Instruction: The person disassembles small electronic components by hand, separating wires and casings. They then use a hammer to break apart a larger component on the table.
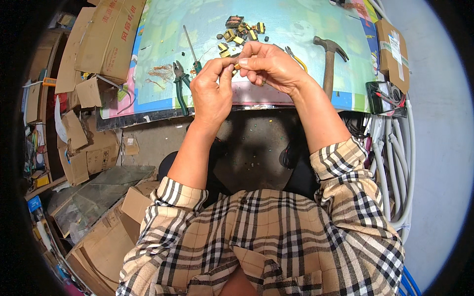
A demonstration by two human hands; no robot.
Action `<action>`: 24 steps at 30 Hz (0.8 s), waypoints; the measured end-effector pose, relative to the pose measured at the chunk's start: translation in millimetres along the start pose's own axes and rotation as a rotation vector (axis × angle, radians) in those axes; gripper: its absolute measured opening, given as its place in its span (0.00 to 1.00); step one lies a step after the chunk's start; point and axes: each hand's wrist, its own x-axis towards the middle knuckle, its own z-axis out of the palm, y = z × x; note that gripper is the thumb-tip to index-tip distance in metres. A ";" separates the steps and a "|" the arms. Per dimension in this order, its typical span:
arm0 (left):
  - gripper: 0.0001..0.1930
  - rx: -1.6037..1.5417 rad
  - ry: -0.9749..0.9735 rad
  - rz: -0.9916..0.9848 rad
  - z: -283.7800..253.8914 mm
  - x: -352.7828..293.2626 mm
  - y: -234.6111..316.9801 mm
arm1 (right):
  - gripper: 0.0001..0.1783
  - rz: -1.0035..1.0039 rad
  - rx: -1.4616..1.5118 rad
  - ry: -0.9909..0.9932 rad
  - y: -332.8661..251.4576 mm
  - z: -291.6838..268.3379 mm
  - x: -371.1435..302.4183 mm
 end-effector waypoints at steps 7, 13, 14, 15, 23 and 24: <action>0.05 -0.266 -0.178 -0.384 5.7 -1.7 0.6 | 0.04 -0.129 0.045 0.024 4.9 3.3 1.7; 0.05 -0.152 -0.137 -0.293 -3.5 -3.1 8.1 | 0.06 -0.131 -0.506 0.263 1.1 7.5 2.2; 0.06 -0.208 -0.122 -0.317 -4.1 -1.9 1.0 | 0.06 -0.110 -0.521 0.217 -0.8 7.9 1.0; 0.05 -0.242 -0.059 -0.296 -3.7 -0.3 -5.0 | 0.06 -0.089 -0.536 0.169 -3.0 9.1 0.2; 0.01 0.067 -0.176 -0.012 -1.8 -0.9 2.5 | 0.06 -0.086 0.040 0.079 4.4 0.5 0.6; 0.01 0.124 -0.184 0.045 -1.8 -1.1 0.1 | 0.06 -0.055 0.096 0.090 8.1 0.2 0.9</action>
